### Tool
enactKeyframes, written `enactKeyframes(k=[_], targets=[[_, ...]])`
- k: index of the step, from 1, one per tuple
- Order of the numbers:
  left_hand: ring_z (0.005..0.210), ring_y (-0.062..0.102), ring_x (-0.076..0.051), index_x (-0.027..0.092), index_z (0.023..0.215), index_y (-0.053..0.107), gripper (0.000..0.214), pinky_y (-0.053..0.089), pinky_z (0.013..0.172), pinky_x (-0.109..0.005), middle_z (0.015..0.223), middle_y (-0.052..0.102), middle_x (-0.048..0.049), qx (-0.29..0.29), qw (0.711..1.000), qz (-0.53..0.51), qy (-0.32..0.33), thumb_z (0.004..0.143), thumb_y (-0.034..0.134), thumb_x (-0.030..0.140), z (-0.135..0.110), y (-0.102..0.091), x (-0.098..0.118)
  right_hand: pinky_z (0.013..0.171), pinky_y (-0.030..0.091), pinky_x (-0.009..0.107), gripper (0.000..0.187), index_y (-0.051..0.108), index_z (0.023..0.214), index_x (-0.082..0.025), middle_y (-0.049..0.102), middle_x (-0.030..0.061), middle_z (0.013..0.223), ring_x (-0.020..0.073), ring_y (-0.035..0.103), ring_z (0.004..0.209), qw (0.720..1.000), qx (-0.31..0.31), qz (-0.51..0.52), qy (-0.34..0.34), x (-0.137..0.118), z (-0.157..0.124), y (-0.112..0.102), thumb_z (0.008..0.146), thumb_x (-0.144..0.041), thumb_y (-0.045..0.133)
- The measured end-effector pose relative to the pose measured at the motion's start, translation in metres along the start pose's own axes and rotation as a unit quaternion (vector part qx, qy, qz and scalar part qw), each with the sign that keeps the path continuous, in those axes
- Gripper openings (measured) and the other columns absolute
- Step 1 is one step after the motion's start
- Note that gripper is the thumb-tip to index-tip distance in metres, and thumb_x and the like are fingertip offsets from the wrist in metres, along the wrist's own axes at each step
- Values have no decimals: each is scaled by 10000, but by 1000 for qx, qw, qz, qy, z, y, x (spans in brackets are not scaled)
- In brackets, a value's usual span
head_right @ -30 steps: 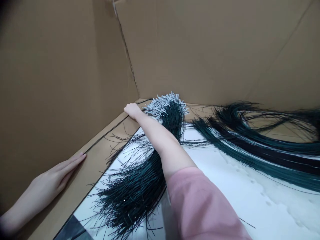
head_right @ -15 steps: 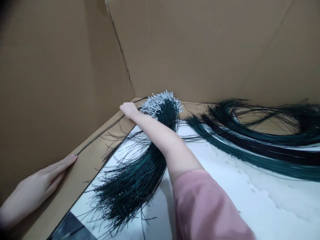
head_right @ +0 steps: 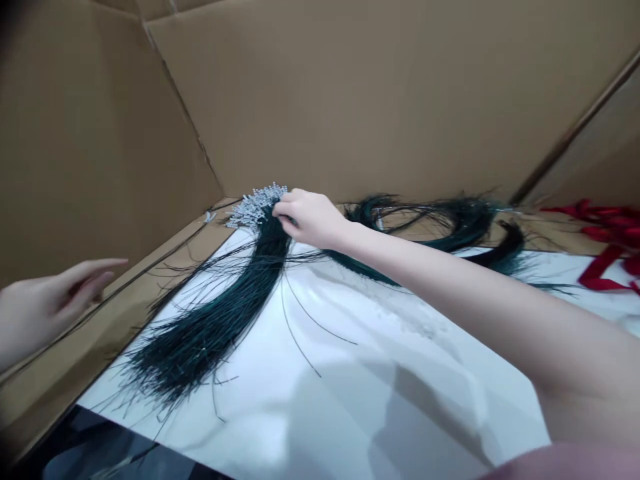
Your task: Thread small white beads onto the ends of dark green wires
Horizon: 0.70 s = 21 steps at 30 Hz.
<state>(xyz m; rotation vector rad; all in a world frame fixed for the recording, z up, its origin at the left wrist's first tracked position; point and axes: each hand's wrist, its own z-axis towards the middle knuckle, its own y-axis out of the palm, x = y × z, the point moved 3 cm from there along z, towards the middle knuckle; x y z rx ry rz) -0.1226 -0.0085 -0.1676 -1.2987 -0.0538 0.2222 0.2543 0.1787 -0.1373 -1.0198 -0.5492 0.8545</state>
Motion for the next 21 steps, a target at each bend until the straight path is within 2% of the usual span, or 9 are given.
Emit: enactKeyframes(k=[2, 3, 4, 6, 8, 11, 15, 18, 21], targets=[[1068, 707, -178, 238, 1470, 449, 515, 501, 936, -272, 1174, 725, 16, -8, 994, -69, 83, 987, 275, 276, 20, -14, 57, 861, 481, 329, 309, 752, 1028, -199, 730, 90, 1020, 232, 641, 1017, 999, 18, -1, 30, 23, -35, -10, 943, -196, 454], [1166, 669, -164, 224, 1474, 435, 525, 477, 999, -273, 1354, 648, 8, -12, 986, -99, 132, 981, 255, 246, 31, -18, 86, 852, 482, 331, 308, 755, 1000, -198, 732, 95, 991, 229, 645, 988, 998, 30, 1, 47, 34, -52, -14, 936, -193, 453], [1202, 649, -161, 228, 1479, 426, 519, 473, 1007, -272, 1410, 610, 12, -18, 978, -116, 173, 997, 240, 268, 42, -20, 115, 853, 485, 330, 302, 759, 979, -193, 733, 102, 988, 224, 649, 966, 997, 39, 5, 59, 43, -67, -17, 929, -192, 461], [1192, 646, -173, 238, 1481, 434, 507, 465, 1020, -294, 1339, 654, 23, -41, 960, -114, 252, 1028, 227, 338, 66, -16, 170, 841, 488, 330, 283, 764, 940, -190, 739, 111, 984, 220, 659, 937, 995, 55, 15, 83, 58, -94, -21, 913, -198, 483], [1099, 684, -197, 204, 1362, 571, 471, 494, 973, -300, 1226, 710, -9, -18, 942, -111, 316, 1004, 340, 403, 91, -6, 218, 815, 493, 335, 267, 766, 913, -180, 743, 113, 954, 225, 669, 912, 992, 68, 28, 102, 69, -116, -23, 903, -209, 501], [1032, 693, -239, 190, 1240, 652, 384, 523, 867, -324, 1176, 716, -74, -2, 927, -44, 373, 987, 393, 318, 128, 16, 275, 779, 492, 339, 257, 765, 884, -160, 741, 105, 889, 227, 673, 857, 988, 85, 53, 114, 79, -135, -22, 900, -212, 514], [1010, 685, -282, 167, 1095, 698, 283, 505, 828, -347, 1104, 717, -114, 0, 918, -14, 397, 941, 486, 276, 160, 38, 319, 737, 480, 313, 247, 763, 870, -153, 740, 91, 875, 214, 671, 839, 983, 109, 90, 118, 86, -139, -16, 903, -195, 521], [985, 684, -263, 177, 1005, 706, 220, 483, 848, -339, 1045, 727, -91, 1, 915, -9, 404, 926, 517, 259, 170, 46, 329, 726, 467, 298, 225, 761, 863, -161, 743, 75, 876, 198, 667, 813, 979, 123, 113, 118, 90, -131, -12, 890, -178, 538], [950, 687, -237, 185, 984, 698, 216, 471, 831, -318, 1022, 731, -71, 6, 920, -20, 391, 945, 504, 273, 176, 51, 329, 724, 455, 291, 207, 762, 855, -157, 741, 72, 861, 196, 662, 814, 977, 127, 128, 116, 90, -119, -7, 873, -163, 556]])
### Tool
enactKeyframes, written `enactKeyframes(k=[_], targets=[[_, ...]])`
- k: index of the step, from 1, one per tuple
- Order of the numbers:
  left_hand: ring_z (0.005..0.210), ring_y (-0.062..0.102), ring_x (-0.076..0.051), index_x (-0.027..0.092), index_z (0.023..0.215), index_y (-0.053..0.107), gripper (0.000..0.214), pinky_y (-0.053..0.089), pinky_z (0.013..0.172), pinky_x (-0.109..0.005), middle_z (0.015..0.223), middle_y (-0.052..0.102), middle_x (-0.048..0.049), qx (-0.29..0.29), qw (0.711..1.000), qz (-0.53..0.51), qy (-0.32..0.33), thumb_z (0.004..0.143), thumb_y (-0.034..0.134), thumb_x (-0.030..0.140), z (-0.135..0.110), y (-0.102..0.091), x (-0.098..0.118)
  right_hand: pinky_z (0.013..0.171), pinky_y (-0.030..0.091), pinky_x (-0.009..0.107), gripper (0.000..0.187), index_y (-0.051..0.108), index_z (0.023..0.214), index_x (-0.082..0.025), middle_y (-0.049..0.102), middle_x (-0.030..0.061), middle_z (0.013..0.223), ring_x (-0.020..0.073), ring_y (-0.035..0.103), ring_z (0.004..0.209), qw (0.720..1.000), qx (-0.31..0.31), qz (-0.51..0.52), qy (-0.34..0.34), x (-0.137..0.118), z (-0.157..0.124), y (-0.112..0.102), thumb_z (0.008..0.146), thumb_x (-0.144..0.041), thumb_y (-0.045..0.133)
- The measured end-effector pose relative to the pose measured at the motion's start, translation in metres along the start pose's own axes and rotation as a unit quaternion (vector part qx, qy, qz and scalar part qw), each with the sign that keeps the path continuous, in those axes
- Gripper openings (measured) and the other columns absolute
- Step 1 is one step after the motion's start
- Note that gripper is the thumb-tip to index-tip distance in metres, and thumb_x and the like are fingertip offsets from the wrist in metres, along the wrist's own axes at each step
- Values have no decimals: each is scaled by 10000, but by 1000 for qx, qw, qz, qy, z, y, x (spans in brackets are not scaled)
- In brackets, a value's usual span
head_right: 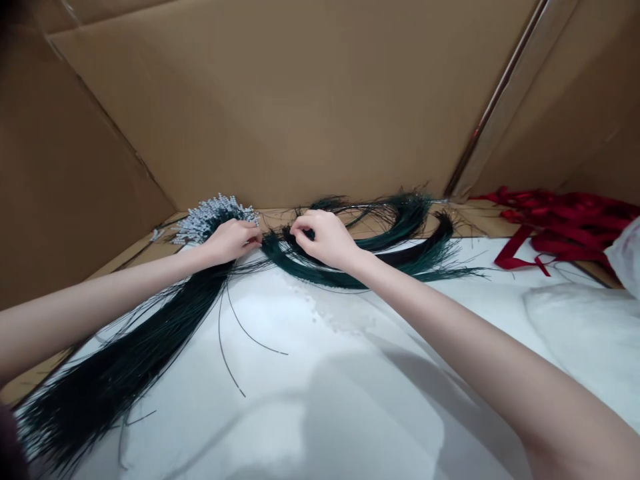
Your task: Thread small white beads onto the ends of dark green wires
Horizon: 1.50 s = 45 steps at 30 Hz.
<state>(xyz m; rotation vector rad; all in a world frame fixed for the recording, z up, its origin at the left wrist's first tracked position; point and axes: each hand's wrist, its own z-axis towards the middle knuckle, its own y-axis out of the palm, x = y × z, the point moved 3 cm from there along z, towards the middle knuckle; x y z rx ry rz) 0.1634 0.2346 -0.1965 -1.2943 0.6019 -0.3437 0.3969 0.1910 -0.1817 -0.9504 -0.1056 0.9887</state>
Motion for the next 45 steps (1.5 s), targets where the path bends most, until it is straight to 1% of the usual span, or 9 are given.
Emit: enactKeyframes(k=[4, 10, 19, 25, 28, 32, 36, 40, 45], targets=[[965, 686, -245, 164, 1170, 655, 317, 466, 800, -310, 1087, 725, -101, 31, 998, -16, -55, 971, 480, 337, 3, 3, -12, 727, 445, 283, 217, 767, 864, -140, 734, 81, 858, 193, 653, 820, 1000, -6, 11, 4, -2, 13, 12, 884, -166, 553], [864, 693, -228, 190, 940, 730, 217, 437, 724, -282, 941, 763, -57, 20, 996, -51, -76, 905, 548, 303, 11, 11, -28, 717, 416, 284, 220, 765, 869, -139, 724, 79, 830, 193, 634, 792, 999, -34, 5, 15, 1, 26, 33, 868, -151, 546], [825, 672, -196, 175, 949, 735, 267, 399, 721, -266, 914, 764, -57, 28, 994, -93, -44, 914, 555, 370, 14, 6, -29, 738, 389, 297, 198, 768, 845, -145, 712, 76, 810, 208, 608, 802, 997, -79, -17, 20, 10, 37, 63, 847, -133, 570], [738, 634, -185, 158, 877, 724, 227, 361, 687, -276, 818, 729, -56, 38, 993, -106, -35, 866, 570, 325, 17, 10, -28, 824, 434, 280, 182, 810, 934, -167, 777, 66, 912, 191, 660, 848, 988, -154, 14, -11, 8, 40, 77, 897, -159, 632], [767, 633, -201, 151, 855, 713, 216, 375, 757, -312, 829, 711, -62, 55, 991, -117, -23, 862, 560, 304, 15, 3, -25, 829, 446, 267, 164, 816, 926, -180, 787, 54, 932, 180, 678, 847, 982, -185, 28, -23, 8, 41, 81, 885, -139, 663], [821, 622, -222, 150, 797, 693, 208, 361, 898, -394, 824, 680, -57, 77, 987, -142, -12, 856, 564, 303, 12, -7, -20, 811, 441, 271, 127, 809, 850, -170, 774, 56, 868, 181, 667, 817, 979, -200, 33, -25, 12, 41, 86, 861, -125, 690], [723, 590, -179, 148, 763, 689, 215, 409, 788, -328, 736, 670, -32, 71, 973, -217, -36, 810, 602, 339, 13, -6, -23, 767, 428, 262, 113, 782, 797, -166, 746, 44, 809, 169, 643, 781, 979, -199, 39, -24, 13, 41, 88, 849, -119, 694], [696, 606, -159, 139, 753, 687, 213, 447, 686, -267, 715, 698, -24, 40, 945, -318, -70, 757, 621, 342, 17, 0, -30, 763, 419, 256, 121, 753, 780, -165, 728, 35, 803, 160, 635, 791, 979, -196, 41, -24, 13, 42, 87, 845, -97, 678], [634, 600, -147, 130, 754, 674, 158, 483, 645, -263, 646, 667, -30, -14, 906, -414, -92, 723, 607, 270, 19, 2, -30, 771, 416, 268, 140, 733, 874, -133, 711, 65, 851, 161, 611, 799, 983, -179, 35, -22, 12, 44, 83, 911, -114, 600]])
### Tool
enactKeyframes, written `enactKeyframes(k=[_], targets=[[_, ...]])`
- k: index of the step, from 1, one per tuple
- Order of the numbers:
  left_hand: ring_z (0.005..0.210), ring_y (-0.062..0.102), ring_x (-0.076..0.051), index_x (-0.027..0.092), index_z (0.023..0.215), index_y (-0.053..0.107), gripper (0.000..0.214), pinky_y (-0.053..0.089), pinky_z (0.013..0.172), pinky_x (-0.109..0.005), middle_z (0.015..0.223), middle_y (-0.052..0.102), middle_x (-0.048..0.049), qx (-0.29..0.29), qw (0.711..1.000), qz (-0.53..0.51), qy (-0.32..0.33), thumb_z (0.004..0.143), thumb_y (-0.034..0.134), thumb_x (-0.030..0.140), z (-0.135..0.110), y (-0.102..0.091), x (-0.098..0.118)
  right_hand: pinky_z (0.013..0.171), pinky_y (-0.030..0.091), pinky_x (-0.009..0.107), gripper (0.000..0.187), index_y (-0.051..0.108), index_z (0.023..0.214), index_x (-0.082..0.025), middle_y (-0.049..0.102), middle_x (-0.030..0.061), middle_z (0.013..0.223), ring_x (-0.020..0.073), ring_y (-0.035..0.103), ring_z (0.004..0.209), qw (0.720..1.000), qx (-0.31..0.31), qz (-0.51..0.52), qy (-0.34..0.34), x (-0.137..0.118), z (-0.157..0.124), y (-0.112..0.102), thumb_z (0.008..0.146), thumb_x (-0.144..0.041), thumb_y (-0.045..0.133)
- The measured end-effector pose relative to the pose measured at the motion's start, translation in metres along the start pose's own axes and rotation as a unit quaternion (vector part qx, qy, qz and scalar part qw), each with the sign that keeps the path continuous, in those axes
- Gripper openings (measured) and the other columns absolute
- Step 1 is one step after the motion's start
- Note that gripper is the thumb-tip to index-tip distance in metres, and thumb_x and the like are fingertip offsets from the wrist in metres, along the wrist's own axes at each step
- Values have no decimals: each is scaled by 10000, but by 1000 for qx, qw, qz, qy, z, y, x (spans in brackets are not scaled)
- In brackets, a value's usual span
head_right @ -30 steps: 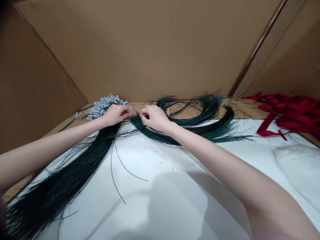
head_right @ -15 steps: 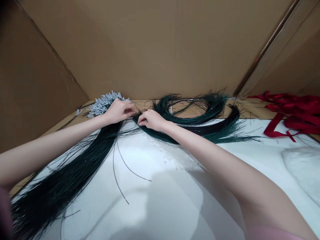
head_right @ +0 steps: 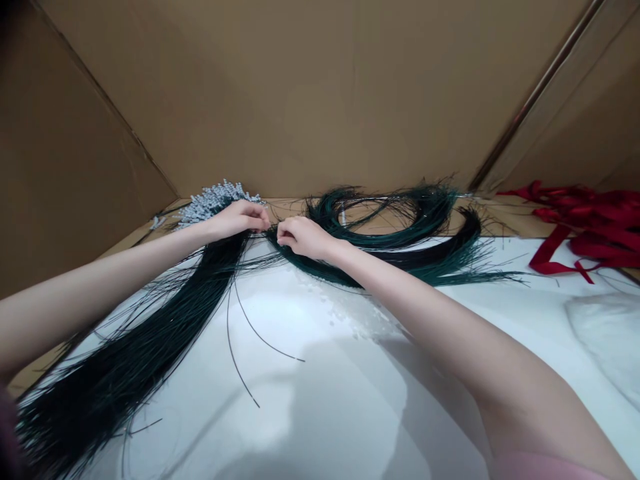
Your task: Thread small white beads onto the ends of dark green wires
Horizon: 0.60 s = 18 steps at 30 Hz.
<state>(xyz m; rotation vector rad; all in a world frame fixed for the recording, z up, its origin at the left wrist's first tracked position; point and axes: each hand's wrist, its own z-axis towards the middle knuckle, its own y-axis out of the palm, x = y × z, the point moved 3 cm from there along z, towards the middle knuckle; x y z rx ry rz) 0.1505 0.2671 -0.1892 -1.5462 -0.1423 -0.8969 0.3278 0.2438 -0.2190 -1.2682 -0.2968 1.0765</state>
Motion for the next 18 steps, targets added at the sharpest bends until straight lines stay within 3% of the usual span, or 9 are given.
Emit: enactKeyframes(k=[7, 12, 18], targets=[[581, 527, -122, 125, 804, 698, 207, 443, 605, -258, 620, 613, -24, -73, 996, -51, -27, 747, 629, 311, -9, 1, 10, 717, 395, 248, 90, 731, 765, -159, 681, 28, 766, 151, 589, 743, 999, -47, -4, -25, -6, -2, 0, 852, -171, 718], [615, 537, -131, 152, 804, 742, 275, 425, 634, -257, 619, 615, -12, -124, 992, -31, -3, 801, 600, 388, -22, 3, 17, 722, 365, 261, 114, 718, 833, -144, 641, 41, 806, 155, 557, 755, 1000, 12, -24, -1, -6, -4, -5, 913, -181, 646], [613, 525, -129, 150, 830, 736, 359, 399, 626, -250, 618, 603, -3, -136, 990, -6, 27, 829, 592, 479, -31, 7, 20, 719, 359, 272, 132, 673, 796, -156, 604, 35, 786, 167, 541, 762, 998, 52, -45, 16, -7, -5, -8, 922, -179, 639]])
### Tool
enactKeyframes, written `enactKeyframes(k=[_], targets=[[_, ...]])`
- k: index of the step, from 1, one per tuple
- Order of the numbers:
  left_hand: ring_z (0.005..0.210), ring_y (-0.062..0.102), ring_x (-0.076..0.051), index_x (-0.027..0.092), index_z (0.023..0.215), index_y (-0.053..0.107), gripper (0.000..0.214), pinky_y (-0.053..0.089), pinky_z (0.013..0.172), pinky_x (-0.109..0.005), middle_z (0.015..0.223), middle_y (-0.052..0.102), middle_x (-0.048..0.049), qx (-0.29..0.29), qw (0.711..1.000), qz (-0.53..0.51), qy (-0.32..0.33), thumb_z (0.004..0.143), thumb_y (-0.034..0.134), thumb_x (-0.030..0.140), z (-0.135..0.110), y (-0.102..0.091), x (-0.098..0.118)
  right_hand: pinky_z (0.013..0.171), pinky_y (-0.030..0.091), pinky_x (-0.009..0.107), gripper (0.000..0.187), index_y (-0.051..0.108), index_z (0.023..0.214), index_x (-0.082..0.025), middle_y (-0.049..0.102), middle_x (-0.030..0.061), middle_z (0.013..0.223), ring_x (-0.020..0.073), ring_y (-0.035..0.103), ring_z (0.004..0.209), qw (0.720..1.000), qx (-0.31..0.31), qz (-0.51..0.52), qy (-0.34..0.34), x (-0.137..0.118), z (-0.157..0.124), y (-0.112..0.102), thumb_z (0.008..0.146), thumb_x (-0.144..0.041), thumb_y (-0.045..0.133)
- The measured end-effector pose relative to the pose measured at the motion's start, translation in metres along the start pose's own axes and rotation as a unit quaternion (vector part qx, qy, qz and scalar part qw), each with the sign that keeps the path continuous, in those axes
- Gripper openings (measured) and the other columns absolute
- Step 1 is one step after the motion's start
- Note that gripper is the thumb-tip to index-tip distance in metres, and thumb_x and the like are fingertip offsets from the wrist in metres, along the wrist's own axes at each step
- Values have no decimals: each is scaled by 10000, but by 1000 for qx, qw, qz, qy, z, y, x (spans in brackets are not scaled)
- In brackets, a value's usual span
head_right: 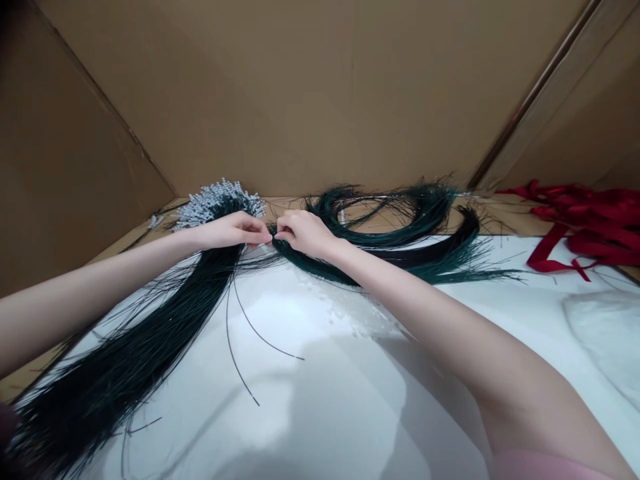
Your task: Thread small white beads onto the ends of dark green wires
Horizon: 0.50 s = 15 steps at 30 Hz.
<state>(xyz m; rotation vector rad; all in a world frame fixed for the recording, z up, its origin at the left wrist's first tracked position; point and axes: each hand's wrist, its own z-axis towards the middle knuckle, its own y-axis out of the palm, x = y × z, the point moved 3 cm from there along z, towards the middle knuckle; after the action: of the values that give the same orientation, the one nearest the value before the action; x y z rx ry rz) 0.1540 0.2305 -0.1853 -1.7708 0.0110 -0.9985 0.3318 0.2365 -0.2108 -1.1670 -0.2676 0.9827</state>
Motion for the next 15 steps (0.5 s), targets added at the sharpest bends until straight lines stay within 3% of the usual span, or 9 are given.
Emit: enactKeyframes(k=[7, 12, 15], targets=[[665, 601, -136, 156, 717, 625, 298, 462, 697, -252, 677, 657, -20, 2, 1000, -26, 13, 862, 576, 412, -2, 2, 0, 853, 345, 371, 139, 649, 1014, -172, 653, 136, 1098, 276, 518, 1034, 998, 51, -42, -1, -16, -4, -10, 988, -272, 557], [586, 562, -130, 172, 791, 583, 284, 436, 646, -251, 588, 611, 3, -20, 998, -48, 18, 906, 542, 428, -8, 3, 5, 794, 335, 342, 227, 687, 780, -195, 724, 52, 848, 226, 553, 891, 998, -2, -41, -38, -18, 1, -6, 968, -228, 565], [500, 458, -113, 172, 837, 603, 314, 382, 581, -248, 500, 503, 32, -30, 998, -49, 1, 922, 536, 467, -20, -1, 6, 791, 354, 329, 267, 685, 717, -190, 737, 37, 801, 202, 560, 820, 998, 26, -44, -22, -7, 1, -16, 931, -151, 530]])
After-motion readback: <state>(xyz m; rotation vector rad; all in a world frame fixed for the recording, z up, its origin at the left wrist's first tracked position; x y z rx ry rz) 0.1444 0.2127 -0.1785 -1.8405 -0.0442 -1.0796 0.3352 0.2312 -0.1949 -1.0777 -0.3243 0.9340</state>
